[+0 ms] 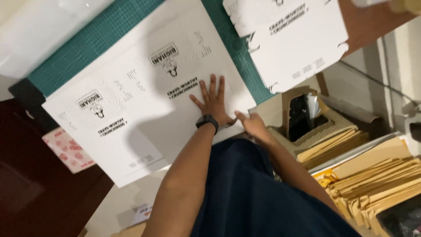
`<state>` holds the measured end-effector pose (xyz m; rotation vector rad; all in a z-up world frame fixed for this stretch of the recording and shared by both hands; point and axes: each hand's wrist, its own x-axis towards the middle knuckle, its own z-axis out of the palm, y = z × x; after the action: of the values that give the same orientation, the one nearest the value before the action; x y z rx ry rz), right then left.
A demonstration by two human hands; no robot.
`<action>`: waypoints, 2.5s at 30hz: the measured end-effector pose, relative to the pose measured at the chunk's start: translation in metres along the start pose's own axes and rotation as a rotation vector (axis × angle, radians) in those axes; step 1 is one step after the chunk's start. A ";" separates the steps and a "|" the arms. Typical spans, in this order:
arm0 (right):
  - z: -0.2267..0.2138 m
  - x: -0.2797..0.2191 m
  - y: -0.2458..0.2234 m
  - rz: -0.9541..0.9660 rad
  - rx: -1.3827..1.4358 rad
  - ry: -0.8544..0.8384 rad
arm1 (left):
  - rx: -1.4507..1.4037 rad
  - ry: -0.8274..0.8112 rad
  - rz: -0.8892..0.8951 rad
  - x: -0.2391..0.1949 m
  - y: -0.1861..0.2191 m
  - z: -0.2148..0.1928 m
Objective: The person folds flat cardboard pieces into box shapes on a green cutting mat. They press down the creases and tuck the flaps to form the structure of the boxes, handling several pieces in sequence.
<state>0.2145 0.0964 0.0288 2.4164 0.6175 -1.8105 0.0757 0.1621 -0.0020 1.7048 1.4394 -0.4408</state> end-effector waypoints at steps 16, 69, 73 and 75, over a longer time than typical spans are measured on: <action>-0.028 -0.035 -0.060 -0.312 -0.258 0.015 | -0.014 -0.026 -0.014 0.011 -0.004 0.006; -0.041 0.130 -0.279 -0.807 -0.262 0.092 | -0.770 0.371 -0.649 0.070 -0.025 -0.149; -0.032 0.146 -0.288 -0.830 -0.473 0.161 | -0.750 0.348 -0.705 0.067 -0.018 -0.157; -0.030 0.121 -0.289 -0.794 -0.510 0.219 | -0.756 0.354 -0.689 0.066 -0.019 -0.159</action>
<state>0.1687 0.4037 -0.0204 2.1467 1.9922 -1.2772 0.0372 0.3266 0.0361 0.6751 2.0993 0.0808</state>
